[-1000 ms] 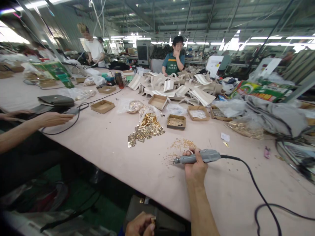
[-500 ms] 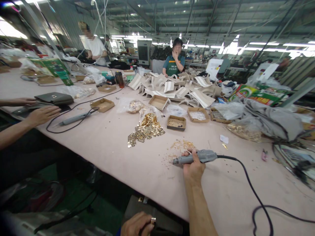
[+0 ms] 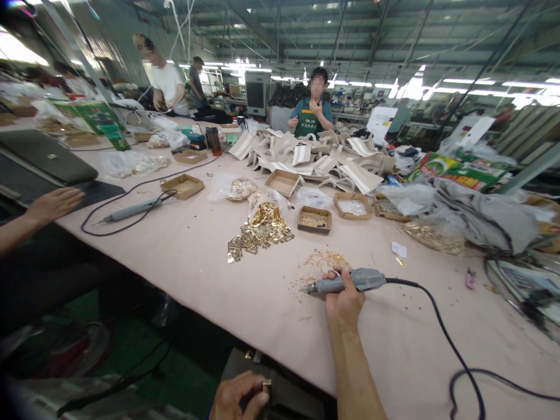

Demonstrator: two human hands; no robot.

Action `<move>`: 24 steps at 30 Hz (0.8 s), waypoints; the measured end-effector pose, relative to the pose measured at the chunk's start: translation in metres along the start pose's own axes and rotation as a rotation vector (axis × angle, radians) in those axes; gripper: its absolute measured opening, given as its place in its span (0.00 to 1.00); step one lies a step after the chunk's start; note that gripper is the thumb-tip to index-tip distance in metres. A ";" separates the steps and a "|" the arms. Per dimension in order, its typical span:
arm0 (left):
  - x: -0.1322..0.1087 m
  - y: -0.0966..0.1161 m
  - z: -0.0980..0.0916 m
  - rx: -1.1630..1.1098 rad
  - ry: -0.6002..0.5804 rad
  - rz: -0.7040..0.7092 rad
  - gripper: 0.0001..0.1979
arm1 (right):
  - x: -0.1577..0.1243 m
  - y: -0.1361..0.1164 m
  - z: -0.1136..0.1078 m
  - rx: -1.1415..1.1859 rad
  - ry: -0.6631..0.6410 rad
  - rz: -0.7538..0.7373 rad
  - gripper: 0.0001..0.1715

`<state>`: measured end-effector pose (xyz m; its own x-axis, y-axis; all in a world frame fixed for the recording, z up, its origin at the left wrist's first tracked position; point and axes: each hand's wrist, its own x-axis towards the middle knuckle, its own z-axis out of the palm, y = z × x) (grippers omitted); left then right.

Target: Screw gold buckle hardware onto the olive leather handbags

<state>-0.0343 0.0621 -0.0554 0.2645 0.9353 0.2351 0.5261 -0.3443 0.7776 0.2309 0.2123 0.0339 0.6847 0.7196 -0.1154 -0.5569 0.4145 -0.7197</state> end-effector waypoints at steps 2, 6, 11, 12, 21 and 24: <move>0.003 0.003 -0.006 0.002 -0.039 0.010 0.18 | 0.000 -0.001 0.000 -0.001 0.004 -0.004 0.22; 0.006 0.008 -0.012 -0.006 0.000 0.007 0.19 | -0.001 -0.001 0.002 -0.018 0.009 -0.011 0.21; 0.001 0.008 -0.006 -0.014 0.089 -0.069 0.25 | -0.002 -0.002 0.002 -0.010 0.004 -0.011 0.22; -0.001 0.008 -0.004 -0.008 0.123 -0.086 0.26 | -0.002 -0.002 0.002 -0.006 0.006 -0.009 0.22; 0.000 0.006 -0.005 -0.077 0.030 -0.158 0.13 | -0.004 -0.003 0.004 -0.014 -0.002 -0.017 0.23; 0.004 0.013 -0.012 -0.123 -0.036 -0.175 0.14 | -0.004 -0.002 0.004 -0.014 0.007 0.000 0.24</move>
<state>-0.0365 0.0625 -0.0373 0.2077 0.9756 0.0712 0.4642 -0.1624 0.8707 0.2276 0.2108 0.0389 0.6883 0.7154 -0.1201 -0.5502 0.4069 -0.7292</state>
